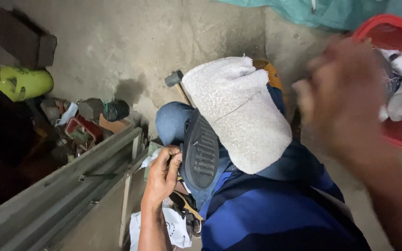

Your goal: Hand-stitching the sole of a black sandal using a needle and thread in a shoe repair setting.

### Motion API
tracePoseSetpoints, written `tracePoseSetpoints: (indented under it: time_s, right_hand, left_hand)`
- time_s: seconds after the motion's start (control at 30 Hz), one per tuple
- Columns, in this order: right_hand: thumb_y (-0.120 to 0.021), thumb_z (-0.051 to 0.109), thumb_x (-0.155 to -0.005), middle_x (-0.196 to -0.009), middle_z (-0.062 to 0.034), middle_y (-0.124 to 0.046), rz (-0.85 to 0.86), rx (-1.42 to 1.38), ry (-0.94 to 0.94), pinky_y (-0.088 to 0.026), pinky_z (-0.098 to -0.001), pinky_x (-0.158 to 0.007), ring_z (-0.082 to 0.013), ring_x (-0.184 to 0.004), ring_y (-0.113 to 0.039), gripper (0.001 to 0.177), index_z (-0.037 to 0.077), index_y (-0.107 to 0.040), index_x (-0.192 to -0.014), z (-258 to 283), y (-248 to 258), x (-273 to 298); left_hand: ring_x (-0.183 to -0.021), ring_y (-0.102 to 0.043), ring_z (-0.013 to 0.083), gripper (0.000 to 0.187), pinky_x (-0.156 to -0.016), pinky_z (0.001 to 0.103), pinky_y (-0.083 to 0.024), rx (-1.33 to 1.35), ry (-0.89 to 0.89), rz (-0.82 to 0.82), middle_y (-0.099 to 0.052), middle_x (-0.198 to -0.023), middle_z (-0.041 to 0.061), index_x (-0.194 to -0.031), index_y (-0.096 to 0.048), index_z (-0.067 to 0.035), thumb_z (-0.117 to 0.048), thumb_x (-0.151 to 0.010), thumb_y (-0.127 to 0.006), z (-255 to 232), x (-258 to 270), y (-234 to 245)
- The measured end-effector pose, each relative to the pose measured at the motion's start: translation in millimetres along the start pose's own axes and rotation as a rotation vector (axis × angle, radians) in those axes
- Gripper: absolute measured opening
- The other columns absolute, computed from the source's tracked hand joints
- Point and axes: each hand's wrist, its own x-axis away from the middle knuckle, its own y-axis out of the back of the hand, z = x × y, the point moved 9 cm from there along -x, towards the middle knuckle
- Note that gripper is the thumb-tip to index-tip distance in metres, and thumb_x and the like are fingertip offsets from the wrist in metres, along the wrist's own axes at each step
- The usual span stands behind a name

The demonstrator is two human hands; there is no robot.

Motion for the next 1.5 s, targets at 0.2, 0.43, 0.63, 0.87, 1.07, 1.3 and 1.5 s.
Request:
tracePoseSetpoints:
  time_s: [0.2, 0.43, 0.63, 0.87, 1.07, 1.3, 1.5]
  right_hand:
    - [-0.056, 0.009, -0.104, -0.142, -0.0145, -0.066, -0.090, -0.510, 0.404, -0.028, -0.0595, -0.122, -0.0403, -0.138, -0.054, 0.034, 0.007, -0.069, -0.134, 143.5, 39.4, 3.7]
    - [-0.066, 0.017, -0.097, -0.125, -0.0053, -0.071, 0.276, -1.201, 0.434, -0.047, -0.0409, -0.100, -0.0254, -0.113, -0.064, 0.013, 0.010, -0.076, -0.097, 155.0, 36.2, 1.5]
    - [-0.050, 0.011, -0.103, -0.117, -0.0216, -0.074, 0.801, -2.061, 0.088, -0.063, -0.0316, -0.089, -0.0249, -0.109, -0.074, 0.025, -0.003, -0.071, -0.107, 149.3, 38.3, -1.9]
    - [-0.053, 0.016, -0.106, -0.073, -0.0187, -0.066, 0.503, -2.009, -0.518, -0.064, -0.0405, -0.077, -0.0258, -0.073, -0.073, 0.026, -0.003, -0.068, -0.097, 100.7, -38.2, -16.9]
    - [-0.055, 0.017, -0.102, -0.090, -0.0149, -0.082, 0.746, -1.225, -0.096, -0.062, -0.0381, -0.079, -0.0242, -0.078, -0.080, 0.028, 0.009, -0.079, -0.113, 126.1, 4.1, -17.9]
    - [-0.054, 0.017, -0.102, -0.096, -0.0164, -0.076, 0.411, -0.956, 0.443, -0.061, -0.0439, -0.073, -0.0323, -0.087, -0.076, 0.028, 0.007, -0.060, -0.127, 174.4, -1.1, 5.9]
    - [-0.063, 0.032, -0.090, -0.089, 0.0049, -0.085, 0.836, -0.854, 0.241, -0.053, -0.0357, -0.084, -0.0233, -0.099, -0.077, 0.064, 0.032, -0.045, -0.151, 158.4, -41.4, 15.6]
  left_hand:
    - [-0.072, -0.048, 0.0115, 0.022, -0.068, 0.031, -0.042, 0.052, 0.133, -0.009, -0.056, -0.082, -0.002, -0.098, -0.059, -0.011, -0.031, -0.105, -0.054, 17.3, 0.3, -2.7]
    - [-0.086, -0.055, 0.0104, 0.021, -0.081, 0.030, -0.047, 0.216, 0.078, -0.144, -0.061, -0.093, -0.002, -0.101, -0.062, -0.010, -0.030, -0.106, -0.056, 60.2, 20.1, 9.4]
    - [-0.091, -0.058, 0.0116, 0.019, -0.085, 0.031, -0.048, 0.284, 0.080, -0.162, -0.064, -0.098, -0.001, -0.104, -0.064, -0.009, -0.027, -0.105, -0.058, 77.0, 25.0, 11.4]
    - [-0.064, -0.055, 0.0188, 0.010, -0.065, 0.036, -0.051, 0.259, 0.006, -0.193, -0.063, -0.070, 0.009, -0.099, -0.069, -0.003, -0.011, -0.101, -0.064, 32.5, 15.4, 16.0]
    - [-0.059, -0.068, 0.0358, 0.011, -0.059, 0.046, -0.055, -0.086, 0.070, -0.017, -0.068, -0.068, 0.015, -0.098, -0.064, -0.008, -0.017, -0.103, -0.060, -43.0, 0.7, 6.1]
    - [-0.077, -0.074, 0.0422, 0.014, -0.066, 0.053, -0.058, -0.230, 0.114, -0.003, -0.074, -0.080, 0.018, -0.104, -0.063, -0.013, -0.025, -0.104, -0.057, -46.6, -5.5, 2.7]
    - [-0.086, -0.068, 0.0365, 0.013, -0.072, 0.050, -0.050, -0.208, 0.025, -0.082, -0.068, -0.094, 0.012, -0.106, -0.052, -0.011, -0.023, -0.107, -0.050, -46.8, -11.6, 16.6]
